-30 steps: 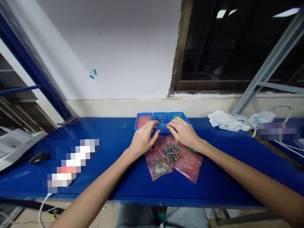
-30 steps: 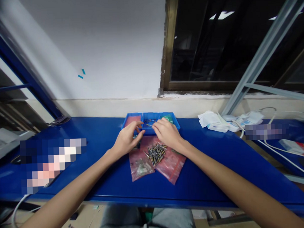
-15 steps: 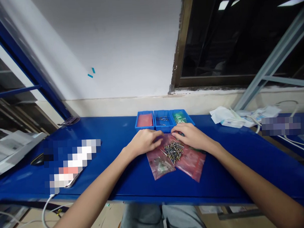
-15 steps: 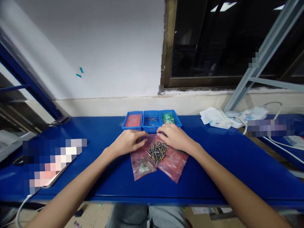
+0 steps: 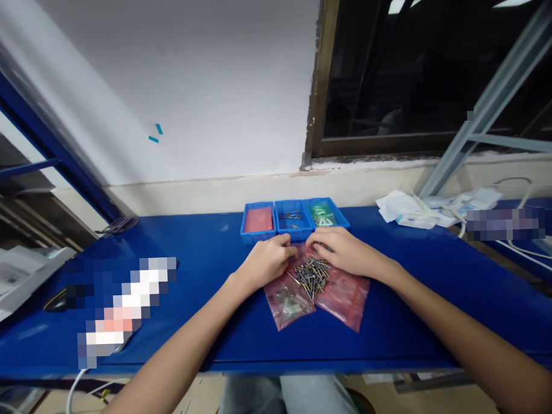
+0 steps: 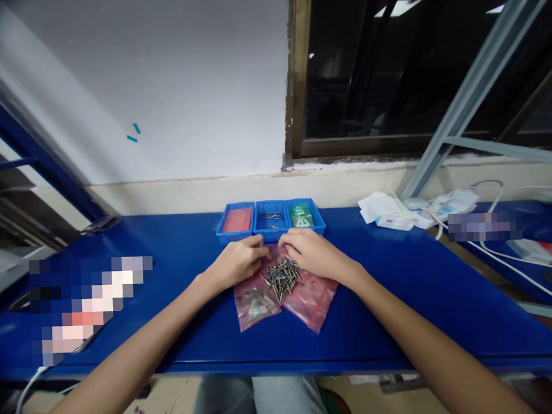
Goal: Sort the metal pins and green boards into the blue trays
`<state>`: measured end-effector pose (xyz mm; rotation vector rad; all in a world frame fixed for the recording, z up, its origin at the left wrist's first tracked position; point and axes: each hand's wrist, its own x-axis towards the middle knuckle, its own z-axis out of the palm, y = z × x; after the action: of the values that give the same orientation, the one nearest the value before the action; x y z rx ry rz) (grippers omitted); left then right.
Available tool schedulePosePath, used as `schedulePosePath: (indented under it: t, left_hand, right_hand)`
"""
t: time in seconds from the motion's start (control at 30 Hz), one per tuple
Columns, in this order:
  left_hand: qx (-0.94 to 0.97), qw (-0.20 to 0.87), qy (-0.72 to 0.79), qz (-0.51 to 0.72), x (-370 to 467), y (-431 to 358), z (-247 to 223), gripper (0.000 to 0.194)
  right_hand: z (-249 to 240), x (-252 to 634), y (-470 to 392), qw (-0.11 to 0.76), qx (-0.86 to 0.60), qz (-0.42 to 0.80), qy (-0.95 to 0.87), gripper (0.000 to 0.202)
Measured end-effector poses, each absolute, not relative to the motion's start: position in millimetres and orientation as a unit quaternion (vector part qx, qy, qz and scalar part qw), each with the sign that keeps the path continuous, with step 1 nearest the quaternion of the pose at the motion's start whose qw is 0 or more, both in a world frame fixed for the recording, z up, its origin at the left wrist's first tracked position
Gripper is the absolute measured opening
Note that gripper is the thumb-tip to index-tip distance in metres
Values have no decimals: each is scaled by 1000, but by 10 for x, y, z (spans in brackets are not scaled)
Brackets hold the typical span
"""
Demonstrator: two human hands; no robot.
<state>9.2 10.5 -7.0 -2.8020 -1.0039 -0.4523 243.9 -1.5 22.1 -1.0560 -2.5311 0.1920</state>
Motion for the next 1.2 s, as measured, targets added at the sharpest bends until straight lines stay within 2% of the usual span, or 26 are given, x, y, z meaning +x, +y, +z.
schedulePosePath:
  t: [0.27, 0.5, 0.77, 0.87, 1.07, 1.2]
  left_hand:
    - [-929, 71, -327, -159, 53, 109, -50, 18]
    - [-913, 56, -349, -203, -14, 93, -8, 20]
    - [-905, -56, -348, -236, -203, 169, 138, 23]
    - [-905, -52, -363, -217, -277, 214, 151, 24]
    - [-910, -9, -377, -169, -330, 237, 119, 11]
    - [-916, -19, -370, -153, -320, 213, 133, 17]
  right_hand:
    - [176, 2411, -30, 196, -405, 29, -893, 21]
    - [205, 2272, -113, 221, -348, 101, -906, 20]
    - [131, 2173, -200, 197, -321, 71, -924, 22]
    - [112, 2163, -212, 195, -316, 67, -926, 22]
    - [10, 2115, -228, 201, -298, 33, -933, 24]
    - [-11, 2115, -227, 195, -296, 17, -935, 24]
